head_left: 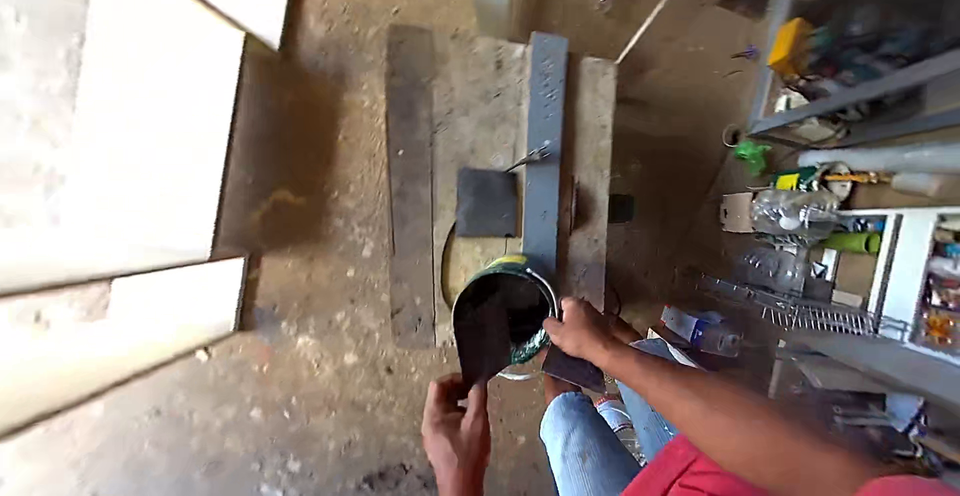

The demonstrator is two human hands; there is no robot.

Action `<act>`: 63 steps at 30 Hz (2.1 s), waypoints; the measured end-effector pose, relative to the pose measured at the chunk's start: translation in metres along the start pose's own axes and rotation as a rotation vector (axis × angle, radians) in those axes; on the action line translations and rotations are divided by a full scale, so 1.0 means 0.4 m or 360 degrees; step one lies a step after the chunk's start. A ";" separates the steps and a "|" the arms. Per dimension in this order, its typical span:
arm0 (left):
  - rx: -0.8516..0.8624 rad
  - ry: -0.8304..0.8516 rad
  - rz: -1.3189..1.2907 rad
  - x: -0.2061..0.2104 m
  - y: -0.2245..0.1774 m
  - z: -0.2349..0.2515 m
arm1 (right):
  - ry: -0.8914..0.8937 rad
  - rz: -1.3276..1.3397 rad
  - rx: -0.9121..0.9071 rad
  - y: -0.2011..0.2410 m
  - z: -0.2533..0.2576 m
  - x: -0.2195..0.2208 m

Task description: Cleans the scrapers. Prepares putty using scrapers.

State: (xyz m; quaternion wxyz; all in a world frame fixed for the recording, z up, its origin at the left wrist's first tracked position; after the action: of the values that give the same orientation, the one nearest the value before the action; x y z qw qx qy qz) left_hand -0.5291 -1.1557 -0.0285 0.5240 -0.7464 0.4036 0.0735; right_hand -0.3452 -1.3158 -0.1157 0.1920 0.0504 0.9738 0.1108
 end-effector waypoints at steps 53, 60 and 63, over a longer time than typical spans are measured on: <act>-0.0643 0.0833 -0.0324 1.491 -0.284 -0.147 | -0.1116 0.2685 0.0976 -1.592 0.634 -0.570; -0.0876 0.0224 -0.1046 0.992 -0.123 -0.069 | -0.0826 0.2056 -0.0218 -1.156 0.523 -0.839; -0.0913 -0.0220 -0.1257 0.716 0.048 0.005 | -0.0697 0.1622 -0.0497 -0.862 0.430 -0.836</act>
State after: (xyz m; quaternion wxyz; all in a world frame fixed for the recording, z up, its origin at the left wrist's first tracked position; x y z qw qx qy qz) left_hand -0.3515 -1.3070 -0.1957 0.3108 -0.9499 0.0176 0.0267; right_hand 0.0098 -1.6635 -0.2306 0.3167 0.5060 0.7362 0.3188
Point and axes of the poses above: each hand's wrist, its own z-axis towards the middle knuckle, its own x-axis out of the palm, y = z × x, the point moved 10 cm from there along z, towards the middle knuckle, and after that the axes turned 7 degrees about -y, right-handed, at the moved point
